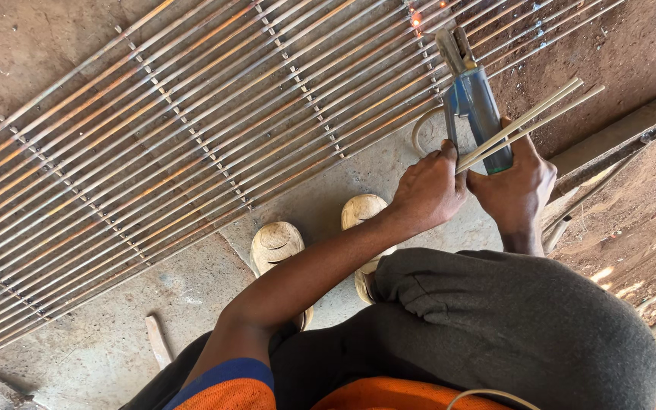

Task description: The person welds intersections on a metal grate using a handheld welding tool and filler rods. They move along the grate, creating weld beads at multiple junctions while sparks fly. The person occasionally repositions the filler rod and adjusts the tool angle to continue welding.

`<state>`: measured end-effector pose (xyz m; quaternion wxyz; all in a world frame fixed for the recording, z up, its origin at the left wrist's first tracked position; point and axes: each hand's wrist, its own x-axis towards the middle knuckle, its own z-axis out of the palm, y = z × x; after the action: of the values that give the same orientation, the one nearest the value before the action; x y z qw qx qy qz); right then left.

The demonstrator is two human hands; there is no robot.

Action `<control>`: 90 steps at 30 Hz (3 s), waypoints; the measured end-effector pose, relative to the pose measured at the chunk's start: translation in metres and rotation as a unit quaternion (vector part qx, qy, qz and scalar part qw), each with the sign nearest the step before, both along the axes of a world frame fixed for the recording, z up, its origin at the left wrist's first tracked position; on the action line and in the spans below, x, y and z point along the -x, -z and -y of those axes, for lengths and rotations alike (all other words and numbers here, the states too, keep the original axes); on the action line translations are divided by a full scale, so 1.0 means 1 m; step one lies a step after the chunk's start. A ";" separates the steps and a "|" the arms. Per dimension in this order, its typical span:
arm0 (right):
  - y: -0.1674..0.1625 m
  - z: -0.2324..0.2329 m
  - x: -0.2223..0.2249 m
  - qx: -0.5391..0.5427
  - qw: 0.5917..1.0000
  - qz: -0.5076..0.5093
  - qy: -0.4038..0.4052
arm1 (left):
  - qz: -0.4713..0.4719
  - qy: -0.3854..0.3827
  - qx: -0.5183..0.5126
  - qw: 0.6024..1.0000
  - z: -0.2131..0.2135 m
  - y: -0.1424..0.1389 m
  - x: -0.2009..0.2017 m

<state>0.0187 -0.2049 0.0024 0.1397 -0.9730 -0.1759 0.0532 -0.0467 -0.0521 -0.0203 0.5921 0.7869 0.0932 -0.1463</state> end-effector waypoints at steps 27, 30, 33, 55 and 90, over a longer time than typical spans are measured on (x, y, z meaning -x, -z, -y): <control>-0.009 -0.013 -0.001 -0.020 0.999 0.009 -0.024 | -0.006 -0.043 -0.004 0.999 0.000 0.002 0.001; -0.011 -0.015 0.000 -0.021 0.999 0.025 -0.033 | -0.008 -0.044 -0.002 0.999 0.001 0.005 0.003; -0.014 -0.019 -0.001 -0.028 0.998 0.026 -0.045 | 0.036 -0.057 -0.023 0.997 0.002 0.006 0.004; -0.007 0.006 0.021 0.000 1.000 -0.016 0.022 | -0.063 0.080 0.009 0.995 0.008 -0.003 0.008; -0.017 -0.017 0.018 -0.054 0.998 0.011 -0.015 | -0.027 -0.022 -0.003 0.999 0.002 0.002 0.008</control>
<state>0.0011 -0.1877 0.0191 0.1892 -0.9618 -0.1947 0.0347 -0.0544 -0.0544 -0.0223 0.5899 0.7825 0.1266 -0.1540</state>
